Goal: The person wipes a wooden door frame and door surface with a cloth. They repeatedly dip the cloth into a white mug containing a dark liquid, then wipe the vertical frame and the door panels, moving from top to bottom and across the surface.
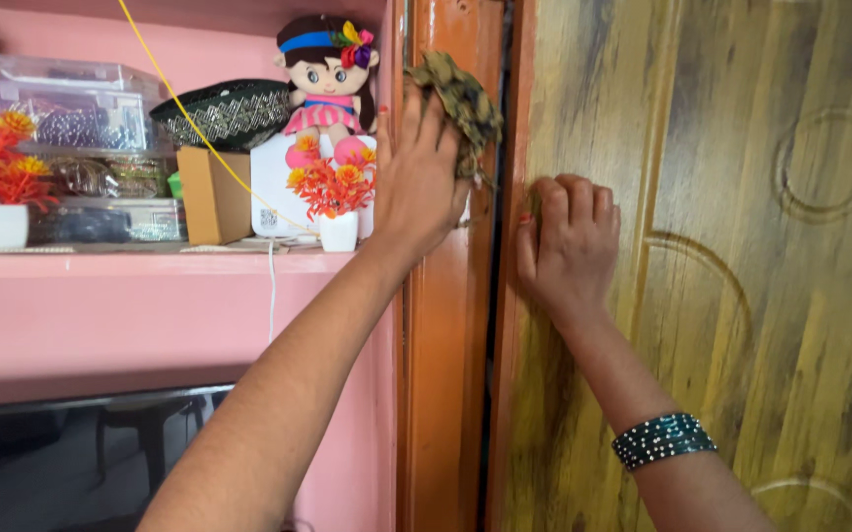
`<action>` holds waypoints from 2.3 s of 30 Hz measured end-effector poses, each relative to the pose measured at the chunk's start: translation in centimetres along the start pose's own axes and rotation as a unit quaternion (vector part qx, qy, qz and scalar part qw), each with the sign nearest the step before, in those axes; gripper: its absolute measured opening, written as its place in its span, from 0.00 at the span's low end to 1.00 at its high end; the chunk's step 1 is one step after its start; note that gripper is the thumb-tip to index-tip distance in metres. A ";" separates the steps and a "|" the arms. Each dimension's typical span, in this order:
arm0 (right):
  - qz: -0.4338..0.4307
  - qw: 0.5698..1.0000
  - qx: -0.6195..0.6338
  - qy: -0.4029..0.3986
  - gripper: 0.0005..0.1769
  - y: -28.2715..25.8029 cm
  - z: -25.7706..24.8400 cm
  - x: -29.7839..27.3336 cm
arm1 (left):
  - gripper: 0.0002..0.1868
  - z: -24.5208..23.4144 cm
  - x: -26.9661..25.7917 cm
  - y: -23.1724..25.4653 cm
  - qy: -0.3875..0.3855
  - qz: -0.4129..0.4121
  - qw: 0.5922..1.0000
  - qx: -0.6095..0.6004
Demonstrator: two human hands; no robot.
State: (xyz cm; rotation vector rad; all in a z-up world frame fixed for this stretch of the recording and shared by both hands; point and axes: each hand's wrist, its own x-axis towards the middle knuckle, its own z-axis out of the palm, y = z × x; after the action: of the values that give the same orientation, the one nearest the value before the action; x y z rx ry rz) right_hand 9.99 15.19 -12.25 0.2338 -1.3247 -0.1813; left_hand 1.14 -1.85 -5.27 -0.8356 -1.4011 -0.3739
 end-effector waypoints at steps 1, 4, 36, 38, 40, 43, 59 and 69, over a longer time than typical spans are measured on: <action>-0.001 1.000 0.001 -0.001 0.19 -0.1 -0.1 -0.1 | 0.34 -0.1 -1.0 0.2 -0.016 0.013 1.000 -0.004; -0.005 1.000 -0.003 -0.005 0.19 0.0 -0.1 -0.1 | 0.25 -0.5 -3.9 0.1 -0.031 0.048 0.998 -0.019; -0.061 0.997 -0.033 0.041 0.18 3.4 3.0 -2.4 | 0.32 -1.8 -17.0 0.7 -0.119 0.249 0.961 -0.015; -0.066 0.997 -0.032 0.039 0.19 3.8 3.2 -3.0 | 0.35 -1.7 -18.7 1.3 -0.138 0.240 0.961 0.004; -0.059 0.998 -0.019 0.029 0.19 4.2 3.5 -2.9 | 0.32 -1.6 -20.8 2.0 -0.177 0.254 0.951 -0.008; -0.069 0.996 -0.046 0.042 0.16 3.3 2.7 -2.9 | 0.35 -0.9 -24.6 3.5 -0.281 0.303 0.910 -0.036; -0.035 0.999 -0.010 0.014 0.10 1.0 0.4 -3.2 | 0.28 -4.2 -24.2 2.4 -0.103 -0.053 0.992 -0.055; -0.047 0.999 -0.008 0.016 0.09 2.3 1.0 -3.7 | 0.29 1.8 -25.4 6.0 -0.026 -0.201 0.938 -0.281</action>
State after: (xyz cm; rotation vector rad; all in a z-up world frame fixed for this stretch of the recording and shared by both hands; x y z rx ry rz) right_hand 8.16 18.30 -14.82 0.2840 -1.2799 -0.2669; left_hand -0.41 -2.60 -31.33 -1.0154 -1.5375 -1.1141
